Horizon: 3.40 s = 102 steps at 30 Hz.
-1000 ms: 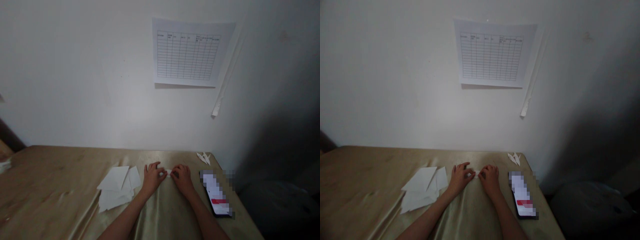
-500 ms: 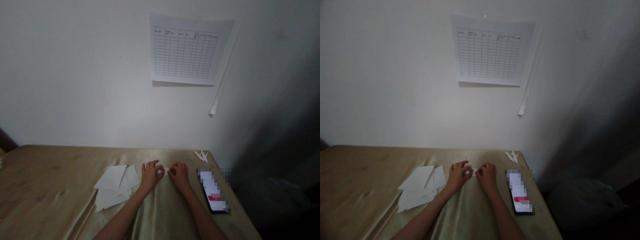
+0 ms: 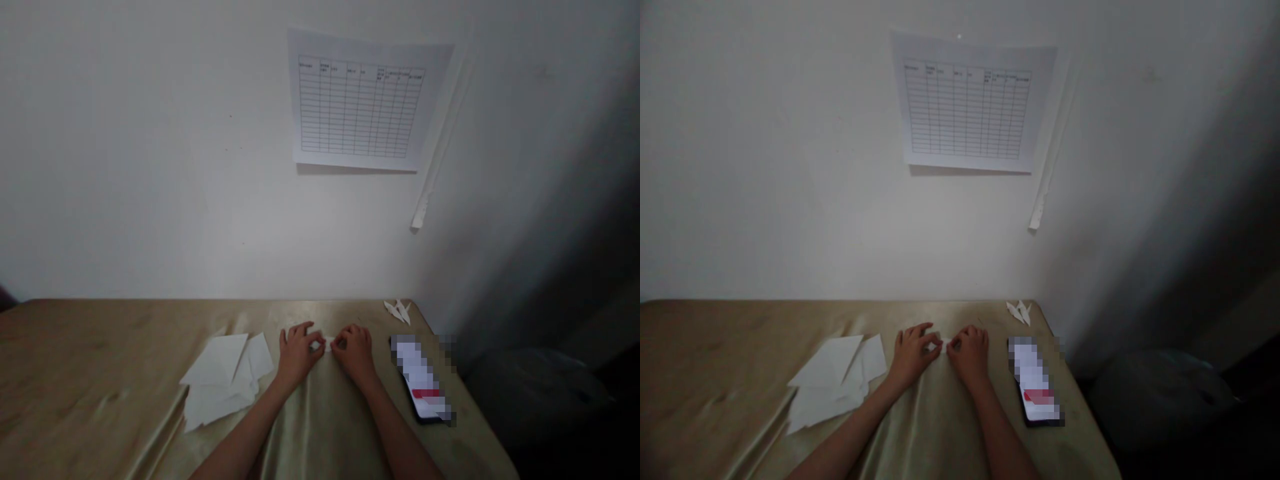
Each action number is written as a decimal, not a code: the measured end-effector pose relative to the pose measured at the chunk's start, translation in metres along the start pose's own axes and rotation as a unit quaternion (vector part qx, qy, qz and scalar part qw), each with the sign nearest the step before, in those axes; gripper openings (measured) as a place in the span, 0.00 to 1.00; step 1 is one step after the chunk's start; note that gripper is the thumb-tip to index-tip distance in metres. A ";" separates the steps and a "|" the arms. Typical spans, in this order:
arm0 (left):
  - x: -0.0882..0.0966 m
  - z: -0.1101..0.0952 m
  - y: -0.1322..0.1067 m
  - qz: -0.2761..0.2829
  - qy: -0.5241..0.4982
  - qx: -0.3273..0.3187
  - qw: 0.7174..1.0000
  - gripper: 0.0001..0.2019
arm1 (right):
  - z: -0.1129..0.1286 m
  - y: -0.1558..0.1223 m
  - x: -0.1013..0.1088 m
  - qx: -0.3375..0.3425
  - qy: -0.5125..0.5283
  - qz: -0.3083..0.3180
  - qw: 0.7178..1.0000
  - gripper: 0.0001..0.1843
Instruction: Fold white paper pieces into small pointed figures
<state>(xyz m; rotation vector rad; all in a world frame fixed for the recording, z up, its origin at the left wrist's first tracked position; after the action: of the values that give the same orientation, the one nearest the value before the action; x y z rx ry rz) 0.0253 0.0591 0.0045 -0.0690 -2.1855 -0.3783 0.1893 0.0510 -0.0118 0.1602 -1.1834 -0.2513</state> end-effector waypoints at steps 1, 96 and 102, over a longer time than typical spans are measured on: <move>0.000 0.000 0.000 -0.003 0.001 -0.001 1.000 0.07 | 0.000 0.000 0.000 -0.002 -0.001 -0.001 1.000 0.04; 0.003 0.003 -0.001 0.033 -0.007 -0.028 0.999 0.07 | -0.018 0.012 0.004 0.094 0.045 0.106 0.989 0.22; 0.000 0.002 -0.003 0.012 -0.012 -0.020 1.000 0.11 | -0.016 0.013 0.003 0.094 0.038 0.081 0.992 0.17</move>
<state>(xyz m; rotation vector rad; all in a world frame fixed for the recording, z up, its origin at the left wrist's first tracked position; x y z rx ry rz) 0.0230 0.0569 0.0030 -0.1213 -2.1984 -0.4094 0.2068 0.0622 -0.0115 0.2355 -1.1362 0.0090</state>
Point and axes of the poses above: each hand's wrist, its own y-axis towards the middle knuckle, its own x-axis out of the back of the hand, z = x × y, the point moved 4 cm from there along y, towards the middle knuckle, and after that the axes turned 11 degrees about -y, right-handed, at the moved point
